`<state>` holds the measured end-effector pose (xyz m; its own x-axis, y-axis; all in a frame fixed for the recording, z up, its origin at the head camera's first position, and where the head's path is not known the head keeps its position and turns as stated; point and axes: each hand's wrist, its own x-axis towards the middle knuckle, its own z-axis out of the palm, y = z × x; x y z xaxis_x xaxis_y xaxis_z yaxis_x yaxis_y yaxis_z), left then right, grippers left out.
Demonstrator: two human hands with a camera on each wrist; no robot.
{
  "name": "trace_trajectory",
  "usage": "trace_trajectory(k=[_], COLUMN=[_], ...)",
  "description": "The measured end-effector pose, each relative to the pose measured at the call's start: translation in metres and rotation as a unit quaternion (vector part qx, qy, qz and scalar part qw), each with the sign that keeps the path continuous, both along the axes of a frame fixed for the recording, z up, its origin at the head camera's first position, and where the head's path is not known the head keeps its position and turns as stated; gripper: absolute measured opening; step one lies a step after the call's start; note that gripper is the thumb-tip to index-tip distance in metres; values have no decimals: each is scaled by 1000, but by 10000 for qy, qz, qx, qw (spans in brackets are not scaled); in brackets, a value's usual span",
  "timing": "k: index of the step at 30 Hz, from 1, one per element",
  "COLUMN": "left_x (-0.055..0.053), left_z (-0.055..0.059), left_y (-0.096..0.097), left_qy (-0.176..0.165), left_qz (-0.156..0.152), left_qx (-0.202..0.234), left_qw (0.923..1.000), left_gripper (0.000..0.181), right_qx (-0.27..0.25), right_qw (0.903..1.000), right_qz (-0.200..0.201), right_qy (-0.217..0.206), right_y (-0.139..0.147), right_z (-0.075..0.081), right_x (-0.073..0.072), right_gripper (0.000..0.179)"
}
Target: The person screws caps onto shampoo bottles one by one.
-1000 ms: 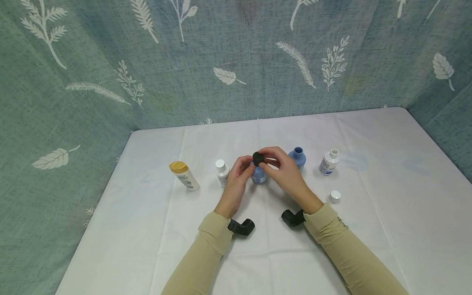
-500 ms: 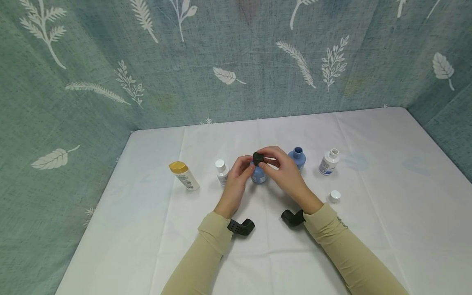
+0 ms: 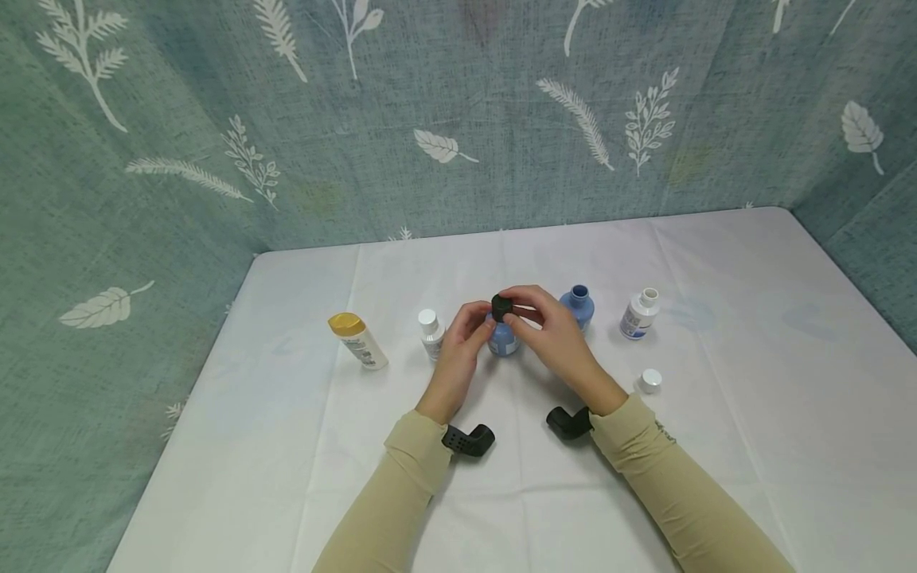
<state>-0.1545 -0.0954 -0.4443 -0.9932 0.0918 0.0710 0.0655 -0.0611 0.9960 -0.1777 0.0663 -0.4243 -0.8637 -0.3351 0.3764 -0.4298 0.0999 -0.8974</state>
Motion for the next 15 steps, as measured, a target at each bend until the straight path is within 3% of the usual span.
trace_trajectory(k=[4,7,15], left_x=[5,7,4], left_z=[10,12,7], left_y=[1,2,1], left_qy=[37,14,53], left_qz=[5,14,-33], left_qx=[-86,-118,41], left_qw=[10000,9999,10000], left_gripper=[25,25,25], right_qx=[-35,-55,93], right_qw=[9999,9998,9998], right_qz=[16,60,136], right_qy=[-106,-169,-146], right_y=[1,1,-1], right_z=[-1,8,29], right_x=[1,6,16], right_gripper=[32,31,32])
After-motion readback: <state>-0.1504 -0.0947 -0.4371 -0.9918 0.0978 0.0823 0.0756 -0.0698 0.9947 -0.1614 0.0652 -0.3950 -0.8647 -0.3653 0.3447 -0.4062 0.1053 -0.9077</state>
